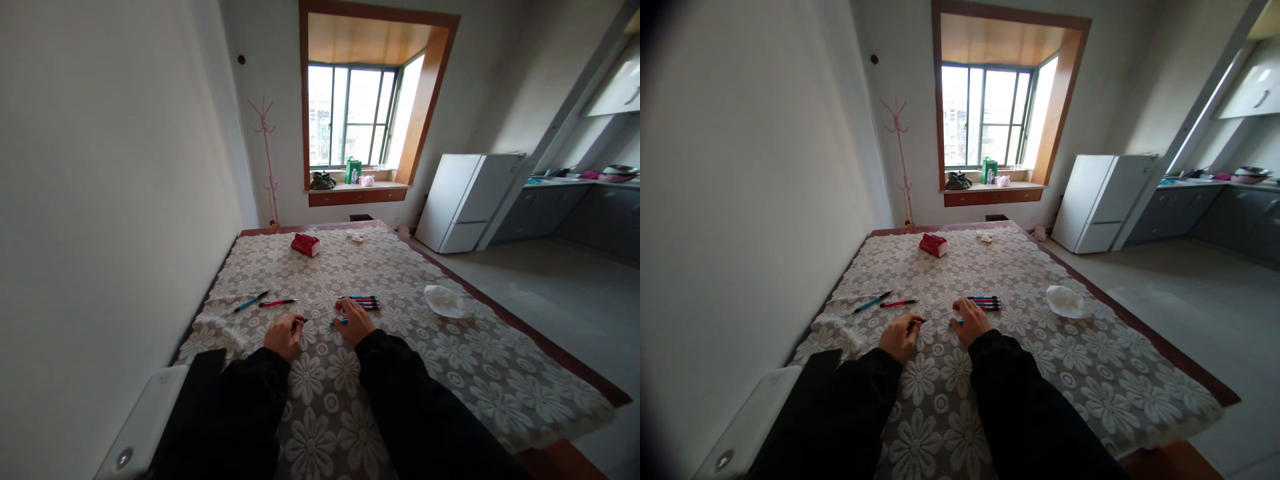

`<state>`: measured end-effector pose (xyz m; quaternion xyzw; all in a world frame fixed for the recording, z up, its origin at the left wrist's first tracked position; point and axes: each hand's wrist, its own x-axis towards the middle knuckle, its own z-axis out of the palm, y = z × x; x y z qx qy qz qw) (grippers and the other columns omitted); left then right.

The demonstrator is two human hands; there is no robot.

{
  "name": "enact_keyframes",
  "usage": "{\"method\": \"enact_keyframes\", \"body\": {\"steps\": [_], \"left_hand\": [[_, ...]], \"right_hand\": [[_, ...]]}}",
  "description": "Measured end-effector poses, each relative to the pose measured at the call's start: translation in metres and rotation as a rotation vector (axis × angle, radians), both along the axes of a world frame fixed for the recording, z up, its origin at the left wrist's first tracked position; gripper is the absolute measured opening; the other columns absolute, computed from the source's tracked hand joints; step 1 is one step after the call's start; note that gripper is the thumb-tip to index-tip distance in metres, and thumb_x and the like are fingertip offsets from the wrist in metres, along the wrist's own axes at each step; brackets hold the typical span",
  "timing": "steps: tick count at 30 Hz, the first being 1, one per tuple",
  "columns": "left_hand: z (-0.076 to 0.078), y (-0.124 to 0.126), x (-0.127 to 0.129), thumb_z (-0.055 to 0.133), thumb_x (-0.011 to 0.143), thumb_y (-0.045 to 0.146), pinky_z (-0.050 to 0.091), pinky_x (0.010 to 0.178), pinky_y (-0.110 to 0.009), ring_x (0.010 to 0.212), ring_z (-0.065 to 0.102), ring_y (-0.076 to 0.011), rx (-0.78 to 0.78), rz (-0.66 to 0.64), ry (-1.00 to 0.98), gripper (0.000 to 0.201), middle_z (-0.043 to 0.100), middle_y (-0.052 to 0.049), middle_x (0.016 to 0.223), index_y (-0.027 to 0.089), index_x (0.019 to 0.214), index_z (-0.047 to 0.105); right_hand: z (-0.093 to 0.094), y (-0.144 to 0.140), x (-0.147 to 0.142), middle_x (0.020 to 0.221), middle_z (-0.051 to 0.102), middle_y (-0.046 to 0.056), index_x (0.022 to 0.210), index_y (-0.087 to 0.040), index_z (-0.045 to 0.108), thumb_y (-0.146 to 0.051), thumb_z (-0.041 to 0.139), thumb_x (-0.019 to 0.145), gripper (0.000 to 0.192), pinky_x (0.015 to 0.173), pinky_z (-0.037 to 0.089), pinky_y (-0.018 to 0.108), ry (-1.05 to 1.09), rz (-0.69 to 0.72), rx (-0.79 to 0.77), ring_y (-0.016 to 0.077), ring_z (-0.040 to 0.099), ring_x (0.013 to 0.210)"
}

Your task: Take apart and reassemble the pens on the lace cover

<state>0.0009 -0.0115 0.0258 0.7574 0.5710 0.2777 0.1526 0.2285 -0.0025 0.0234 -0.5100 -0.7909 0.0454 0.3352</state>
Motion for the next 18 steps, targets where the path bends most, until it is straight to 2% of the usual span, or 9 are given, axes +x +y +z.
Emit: {"method": "enact_keyframes", "body": {"steps": [2, 4, 8, 10, 12, 15, 18], "left_hand": [[0.0, -0.001, 0.001, 0.048, 0.087, 0.025, 0.043, 0.075, -0.028, 0.085, 0.061, -0.0175, 0.013, -0.057, -0.013, 0.02, 0.068, -0.003, 0.089, 0.024, 0.097, 0.065], [0.001, -0.002, 0.003, 0.05, 0.086, 0.025, 0.044, 0.076, -0.028, 0.085, 0.061, -0.017, 0.032, -0.132, -0.026, 0.02, 0.069, -0.002, 0.088, 0.025, 0.098, 0.065], [0.004, -0.005, 0.006, 0.049, 0.087, 0.025, 0.044, 0.081, -0.028, 0.087, 0.06, -0.0163, 0.046, -0.258, -0.035, 0.02, 0.069, -0.001, 0.09, 0.027, 0.099, 0.065], [0.005, -0.006, 0.006, 0.05, 0.086, 0.025, 0.044, 0.083, -0.028, 0.089, 0.06, -0.0164, 0.035, -0.284, -0.024, 0.02, 0.069, 0.0, 0.091, 0.027, 0.099, 0.065], [0.006, -0.006, 0.006, 0.05, 0.086, 0.023, 0.044, 0.084, -0.029, 0.092, 0.059, -0.0173, 0.026, -0.265, -0.009, 0.021, 0.069, -0.001, 0.094, 0.027, 0.1, 0.065], [0.004, -0.003, 0.003, 0.05, 0.085, 0.02, 0.042, 0.088, -0.033, 0.097, 0.058, -0.0198, 0.028, -0.137, 0.012, 0.021, 0.069, -0.003, 0.098, 0.024, 0.1, 0.064], [0.0, 0.001, 0.0, 0.051, 0.083, 0.018, 0.043, 0.086, -0.033, 0.095, 0.058, -0.0204, 0.019, -0.009, -0.009, 0.02, 0.068, -0.004, 0.094, 0.022, 0.1, 0.061]], "right_hand": [[0.001, -0.003, -0.003, 0.113, 0.056, 0.008, 0.116, -0.022, 0.053, -0.021, 0.062, 0.08, 0.037, 0.09, 0.038, 0.036, -0.028, 0.095, 0.045, 0.0242, 0.048, 0.107], [0.001, -0.006, -0.008, 0.117, 0.056, 0.007, 0.118, -0.025, 0.054, -0.027, 0.064, 0.083, 0.037, 0.095, 0.035, 0.037, -0.08, 0.186, 0.06, 0.0245, 0.046, 0.111], [-0.003, -0.009, -0.015, 0.097, 0.064, 0.004, 0.097, -0.024, 0.064, -0.03, 0.058, 0.089, 0.012, 0.088, 0.034, 0.035, -0.152, 0.236, 0.017, 0.0205, 0.052, 0.096], [-0.003, -0.009, -0.016, 0.09, 0.064, 0.004, 0.087, -0.022, 0.065, -0.029, 0.055, 0.09, 0.012, 0.083, 0.034, 0.034, -0.177, 0.206, 0.0, 0.0192, 0.052, 0.09], [-0.002, -0.009, -0.015, 0.087, 0.063, 0.004, 0.083, -0.021, 0.064, -0.028, 0.054, 0.09, 0.014, 0.081, 0.034, 0.033, -0.193, 0.16, -0.006, 0.0188, 0.052, 0.088], [-0.003, -0.008, -0.014, 0.085, 0.061, 0.004, 0.082, -0.02, 0.063, -0.024, 0.054, 0.089, 0.012, 0.078, 0.034, 0.031, -0.193, 0.094, -0.02, 0.0188, 0.051, 0.088], [-0.006, -0.006, -0.014, 0.085, 0.061, 0.004, 0.084, -0.02, 0.064, -0.021, 0.055, 0.087, 0.01, 0.077, 0.036, 0.031, -0.2, 0.127, -0.042, 0.019, 0.051, 0.087]]}}
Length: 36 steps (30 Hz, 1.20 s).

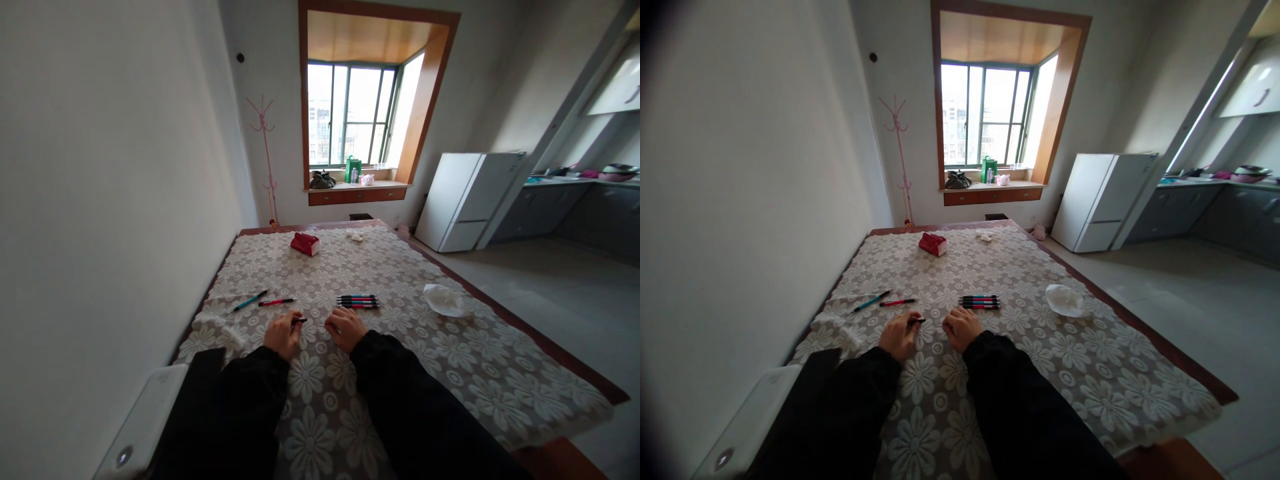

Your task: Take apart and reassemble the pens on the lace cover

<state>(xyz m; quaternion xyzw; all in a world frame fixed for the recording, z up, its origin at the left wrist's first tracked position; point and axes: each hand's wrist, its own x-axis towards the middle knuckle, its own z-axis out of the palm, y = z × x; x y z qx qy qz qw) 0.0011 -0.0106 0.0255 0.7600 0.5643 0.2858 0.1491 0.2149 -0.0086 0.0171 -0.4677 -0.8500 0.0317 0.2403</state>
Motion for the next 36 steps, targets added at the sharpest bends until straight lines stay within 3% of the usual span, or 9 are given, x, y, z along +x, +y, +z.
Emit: {"method": "enact_keyframes", "body": {"steps": [7, 15, 20, 31, 36], "left_hand": [[-0.001, -0.001, 0.001, 0.046, 0.086, 0.02, 0.045, 0.08, -0.03, 0.087, 0.059, -0.0179, 0.009, -0.154, -0.03, 0.018, 0.065, -0.004, 0.088, 0.022, 0.093, 0.063], [0.003, -0.005, 0.004, 0.063, 0.077, 0.026, 0.043, 0.091, -0.033, 0.101, 0.057, -0.0204, 0.114, -0.31, 0.046, 0.016, 0.067, -0.002, 0.104, 0.026, 0.093, 0.065], [0.002, -0.005, 0.004, 0.06, 0.078, 0.022, 0.042, 0.091, -0.034, 0.102, 0.056, -0.0205, 0.098, -0.295, 0.058, 0.01, 0.067, -0.003, 0.107, 0.024, 0.085, 0.066], [-0.007, 0.001, 0.0, 0.06, 0.075, 0.02, 0.043, 0.092, -0.034, 0.101, 0.057, -0.0205, 0.107, -0.125, -0.008, 0.006, 0.065, -0.005, 0.101, 0.022, 0.076, 0.066], [-0.007, 0.002, 0.0, 0.06, 0.074, 0.019, 0.044, 0.085, -0.032, 0.093, 0.058, -0.0192, 0.072, -0.101, -0.012, 0.012, 0.066, -0.004, 0.093, 0.021, 0.086, 0.063]], "right_hand": [[-0.009, 0.003, -0.002, 0.087, 0.061, 0.005, 0.097, -0.023, 0.068, -0.02, 0.055, 0.088, 0.017, 0.078, 0.039, 0.032, -0.03, 0.16, -0.021, 0.0199, 0.051, 0.087], [-0.007, 0.003, -0.004, 0.091, 0.063, 0.004, 0.104, -0.023, 0.064, -0.014, 0.057, 0.084, 0.023, 0.08, 0.041, 0.031, -0.018, 0.235, -0.039, 0.0201, 0.052, 0.088], [-0.007, 0.003, -0.005, 0.088, 0.064, 0.003, 0.094, -0.02, 0.06, -0.009, 0.057, 0.081, 0.018, 0.079, 0.04, 0.029, 0.025, 0.21, -0.051, 0.0188, 0.053, 0.087], [-0.004, 0.004, 0.0, 0.08, 0.058, 0.004, 0.078, -0.019, 0.054, -0.004, 0.051, 0.072, 0.015, 0.072, 0.04, 0.029, 0.126, 0.02, 0.009, 0.0192, 0.052, 0.079], [-0.008, 0.004, -0.002, 0.083, 0.058, 0.004, 0.081, -0.018, 0.055, 0.0, 0.05, 0.071, 0.022, 0.074, 0.041, 0.027, 0.14, 0.127, 0.007, 0.0182, 0.053, 0.081]]}}
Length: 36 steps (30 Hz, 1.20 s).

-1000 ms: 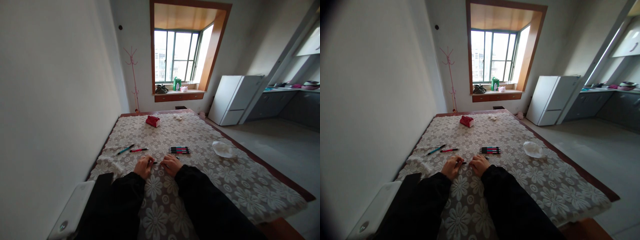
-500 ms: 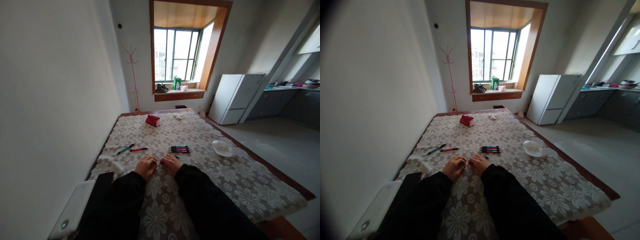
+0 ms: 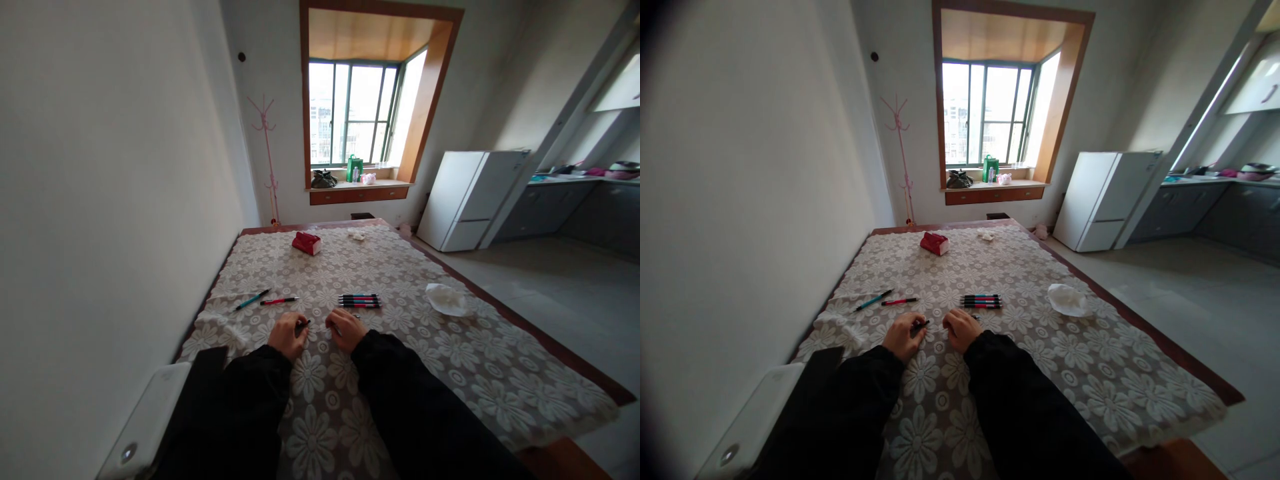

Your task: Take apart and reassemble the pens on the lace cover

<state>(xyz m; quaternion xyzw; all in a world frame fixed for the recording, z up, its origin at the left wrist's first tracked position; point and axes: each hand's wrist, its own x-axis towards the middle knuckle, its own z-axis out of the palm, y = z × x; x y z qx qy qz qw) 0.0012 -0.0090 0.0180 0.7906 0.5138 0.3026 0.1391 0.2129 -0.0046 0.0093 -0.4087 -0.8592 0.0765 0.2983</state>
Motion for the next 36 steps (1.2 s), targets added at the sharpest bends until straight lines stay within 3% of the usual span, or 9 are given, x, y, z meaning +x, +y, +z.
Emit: {"method": "enact_keyframes", "body": {"steps": [6, 10, 16, 22, 25, 29, 32, 36], "left_hand": [[0.002, 0.0, -0.004, 0.061, 0.07, 0.013, 0.043, 0.083, -0.032, 0.089, 0.057, -0.0193, -0.005, 0.041, 0.024, 0.027, 0.066, -0.001, 0.092, 0.023, 0.095, 0.061], [0.0, 0.002, -0.005, 0.052, 0.07, 0.004, 0.044, 0.079, -0.028, 0.082, 0.058, -0.0153, -0.04, -0.047, -0.033, 0.031, 0.065, -0.001, 0.09, 0.022, 0.094, 0.061], [-0.001, 0.003, -0.003, 0.05, 0.074, 0.006, 0.046, 0.078, -0.028, 0.085, 0.059, -0.0166, -0.048, -0.132, -0.041, 0.028, 0.065, -0.002, 0.086, 0.021, 0.093, 0.062], [-0.002, 0.005, -0.005, 0.05, 0.074, 0.008, 0.044, 0.079, -0.028, 0.083, 0.059, -0.0168, -0.027, -0.056, -0.002, 0.025, 0.064, -0.002, 0.085, 0.022, 0.091, 0.062], [-0.004, 0.005, -0.007, 0.051, 0.074, 0.008, 0.044, 0.079, -0.028, 0.084, 0.059, -0.0165, -0.025, -0.022, 0.022, 0.026, 0.064, -0.002, 0.086, 0.023, 0.092, 0.062], [-0.005, 0.004, -0.007, 0.051, 0.071, 0.006, 0.043, 0.082, -0.028, 0.088, 0.058, -0.0169, -0.031, 0.023, 0.042, 0.03, 0.065, -0.001, 0.09, 0.024, 0.092, 0.063], [-0.003, 0.003, -0.006, 0.052, 0.071, 0.007, 0.043, 0.083, -0.028, 0.089, 0.058, -0.0174, -0.049, 0.036, 0.064, 0.029, 0.065, -0.002, 0.09, 0.023, 0.092, 0.064], [0.002, 0.001, -0.004, 0.052, 0.071, 0.008, 0.043, 0.083, -0.03, 0.09, 0.058, -0.0191, -0.046, 0.022, 0.056, 0.029, 0.066, -0.002, 0.091, 0.023, 0.092, 0.064]], "right_hand": [[-0.003, 0.002, -0.001, 0.085, 0.062, 0.004, 0.09, -0.019, 0.059, -0.006, 0.055, 0.079, 0.017, 0.078, 0.042, 0.03, -0.05, 0.053, -0.009, 0.0195, 0.053, 0.083], [-0.004, 0.002, -0.001, 0.088, 0.063, 0.004, 0.091, -0.019, 0.06, -0.007, 0.058, 0.079, 0.017, 0.079, 0.042, 0.03, -0.06, 0.052, -0.017, 0.0197, 0.053, 0.085], [-0.008, 0.004, -0.003, 0.088, 0.062, 0.004, 0.089, -0.019, 0.06, -0.008, 0.059, 0.079, 0.015, 0.079, 0.042, 0.03, -0.09, 0.02, -0.004, 0.0198, 0.053, 0.085], [0.003, 0.002, 0.002, 0.089, 0.062, 0.004, 0.091, -0.02, 0.062, -0.011, 0.056, 0.079, 0.017, 0.08, 0.04, 0.032, -0.093, -0.04, 0.004, 0.0206, 0.052, 0.088], [0.01, 0.005, 0.017, 0.091, 0.062, 0.004, 0.091, -0.021, 0.064, -0.005, 0.05, 0.077, 0.026, 0.082, 0.038, 0.032, -0.1, -0.14, -0.006, 0.0206, 0.051, 0.091], [0.011, 0.014, 0.04, 0.095, 0.062, 0.005, 0.093, -0.022, 0.066, -0.008, 0.057, 0.072, 0.027, 0.086, 0.037, 0.034, -0.175, -0.233, -0.077, 0.0226, 0.05, 0.097], [0.009, 0.017, 0.046, 0.097, 0.063, 0.004, 0.09, -0.023, 0.067, -0.014, 0.06, 0.075, 0.018, 0.087, 0.035, 0.034, -0.219, -0.242, -0.128, 0.023, 0.051, 0.099], [0.012, 0.013, 0.041, 0.094, 0.064, 0.004, 0.095, -0.023, 0.064, -0.015, 0.06, 0.08, 0.018, 0.087, 0.033, 0.036, -0.196, -0.199, -0.077, 0.0222, 0.052, 0.097]]}}
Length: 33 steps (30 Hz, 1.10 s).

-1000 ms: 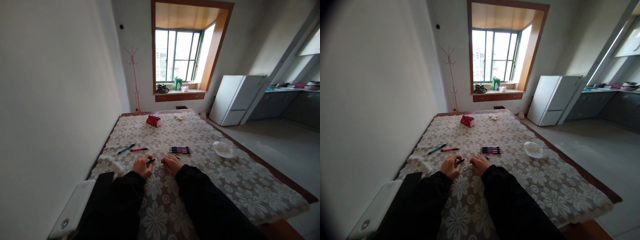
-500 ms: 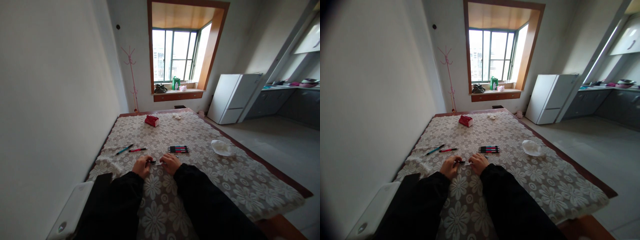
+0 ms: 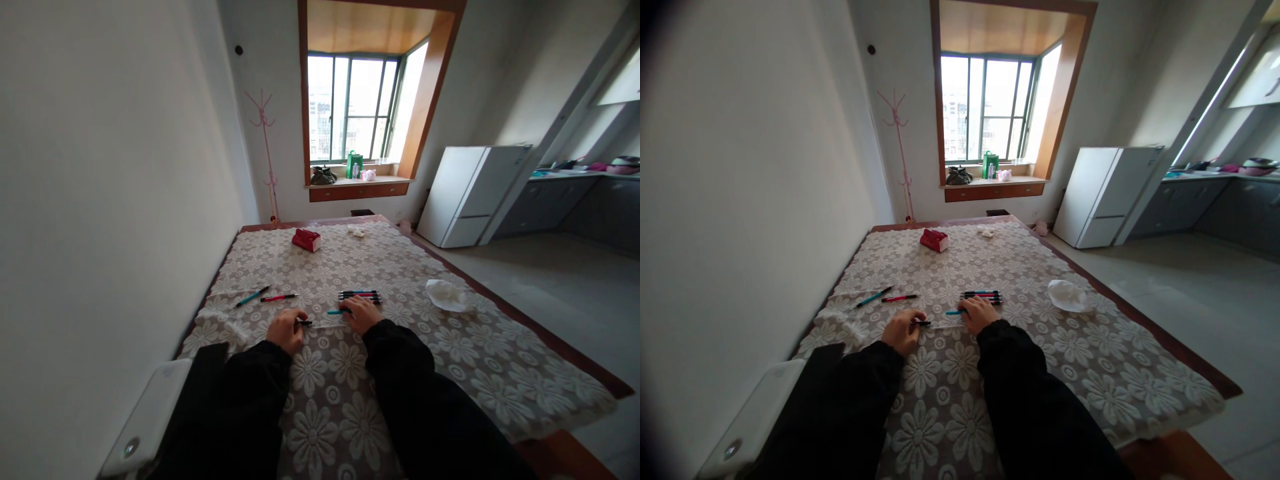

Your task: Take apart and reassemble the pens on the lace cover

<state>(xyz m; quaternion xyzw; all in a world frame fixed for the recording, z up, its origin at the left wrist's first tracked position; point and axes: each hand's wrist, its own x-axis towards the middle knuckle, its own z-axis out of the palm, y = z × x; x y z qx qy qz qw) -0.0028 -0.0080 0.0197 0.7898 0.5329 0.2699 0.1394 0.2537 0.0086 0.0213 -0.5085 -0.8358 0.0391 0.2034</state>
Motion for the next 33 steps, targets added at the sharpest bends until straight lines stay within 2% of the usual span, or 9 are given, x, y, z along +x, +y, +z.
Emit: {"method": "enact_keyframes", "body": {"steps": [6, 17, 24, 33], "left_hand": [[0.004, -0.001, 0.001, 0.051, 0.069, 0.005, 0.042, 0.091, -0.034, 0.101, 0.055, -0.0217, -0.011, -0.05, 0.019, 0.034, 0.067, -0.003, 0.1, 0.023, 0.094, 0.065], [0.004, -0.001, 0.0, 0.05, 0.069, 0.003, 0.04, 0.093, -0.033, 0.103, 0.055, -0.0208, -0.017, -0.06, 0.02, 0.036, 0.067, -0.002, 0.101, 0.023, 0.096, 0.064], [0.005, 0.0, 0.0, 0.05, 0.067, 0.002, 0.041, 0.091, -0.033, 0.102, 0.055, -0.0211, -0.025, -0.051, 0.029, 0.038, 0.067, -0.002, 0.101, 0.023, 0.096, 0.065], [0.002, 0.0, 0.0, 0.05, 0.071, 0.005, 0.043, 0.089, -0.033, 0.099, 0.056, -0.0207, -0.01, -0.018, -0.017, 0.033, 0.068, -0.002, 0.097, 0.023, 0.094, 0.066]], "right_hand": [[0.005, -0.005, -0.006, 0.092, 0.063, 0.003, 0.098, -0.026, 0.065, -0.016, 0.057, 0.085, 0.019, 0.087, 0.032, 0.036, 0.019, 0.139, 0.09, 0.0209, 0.052, 0.093], [0.005, -0.004, -0.004, 0.09, 0.062, 0.003, 0.091, -0.024, 0.065, -0.009, 0.058, 0.078, 0.021, 0.089, 0.033, 0.037, 0.052, 0.164, 0.11, 0.021, 0.051, 0.093], [0.008, -0.001, 0.007, 0.096, 0.064, 0.003, 0.092, -0.024, 0.064, -0.007, 0.056, 0.075, 0.025, 0.089, 0.032, 0.037, 0.05, 0.084, 0.091, 0.0213, 0.053, 0.095], [-0.003, 0.002, 0.007, 0.101, 0.062, 0.005, 0.097, -0.022, 0.061, -0.011, 0.058, 0.076, 0.024, 0.089, 0.034, 0.037, 0.014, -0.03, 0.032, 0.0229, 0.052, 0.101]]}}
